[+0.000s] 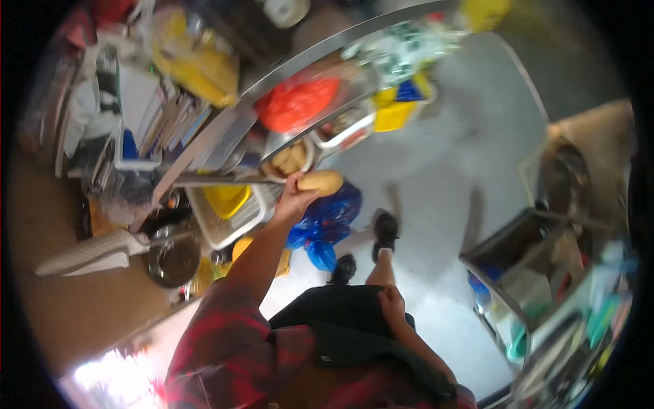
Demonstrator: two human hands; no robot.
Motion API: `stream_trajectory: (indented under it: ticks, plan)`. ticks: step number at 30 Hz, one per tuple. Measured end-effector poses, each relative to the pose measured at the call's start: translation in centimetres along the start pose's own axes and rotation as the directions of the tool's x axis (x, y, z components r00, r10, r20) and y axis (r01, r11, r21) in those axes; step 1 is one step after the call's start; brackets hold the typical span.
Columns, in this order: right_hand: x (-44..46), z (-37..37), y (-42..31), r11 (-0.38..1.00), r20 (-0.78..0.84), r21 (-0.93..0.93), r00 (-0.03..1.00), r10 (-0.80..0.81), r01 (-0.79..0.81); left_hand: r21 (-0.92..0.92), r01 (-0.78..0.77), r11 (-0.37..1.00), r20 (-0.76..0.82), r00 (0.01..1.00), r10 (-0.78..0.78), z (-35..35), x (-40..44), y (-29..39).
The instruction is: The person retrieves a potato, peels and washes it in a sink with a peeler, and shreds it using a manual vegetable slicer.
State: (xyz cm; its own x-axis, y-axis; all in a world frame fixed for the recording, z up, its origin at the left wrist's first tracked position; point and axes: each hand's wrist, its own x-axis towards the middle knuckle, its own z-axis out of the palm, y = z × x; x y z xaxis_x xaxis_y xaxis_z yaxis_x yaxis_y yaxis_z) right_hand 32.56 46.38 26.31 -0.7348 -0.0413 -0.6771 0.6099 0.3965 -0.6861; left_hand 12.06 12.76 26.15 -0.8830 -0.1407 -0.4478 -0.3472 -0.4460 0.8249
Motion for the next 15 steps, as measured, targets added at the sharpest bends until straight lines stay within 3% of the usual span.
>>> stream_trajectory:
  ticks: [2, 4, 5, 8, 10, 13, 15]
  plan:
    - [-6.2, -3.3, 2.6, 0.999, -0.191, -0.051, 0.981, 0.008, -0.018, -0.156, 0.158, 0.975, 0.164, 0.978, -0.132, 5.6, -3.6, 2.2]
    - [-13.0, -3.8, 10.7, 0.985, -0.358, -0.079, 0.927, 0.117, -0.154, -0.058, 0.284, 0.957, 0.267, 0.928, -0.259, 10.7, -6.6, 2.5]
    - [-16.8, -4.2, 12.7, 0.973, -0.386, -0.036, 0.901, 0.197, -0.229, 0.116, 0.286, 0.951, 0.2, 0.931, -0.305, 12.7, -7.1, 0.5]
    - [-27.8, -2.2, 18.2, 0.886, -0.458, 0.134, 0.765, 0.452, -0.444, 0.32, 0.396, 0.861, 0.362, 0.788, -0.498, 22.3, -13.5, -0.4]
    - [-33.0, 0.7, 24.6, 0.835, -0.407, 0.387, 0.741, 0.535, -0.391, 0.451, 0.448, 0.772, 0.51, 0.581, -0.635, 28.3, -18.6, -1.5]
    - [-39.5, 1.6, 27.4, 0.767, -0.401, 0.495, 0.675, 0.619, -0.409, 0.678, 0.48, 0.558, 0.497, 0.26, -0.828, 35.5, -27.0, -5.5]
    - [-44.0, 0.2, 30.2, 0.74, -0.441, 0.544, 0.615, 0.654, -0.396, 0.696, 0.501, 0.513, 0.475, 0.214, -0.853, 40.9, -34.4, -9.2]
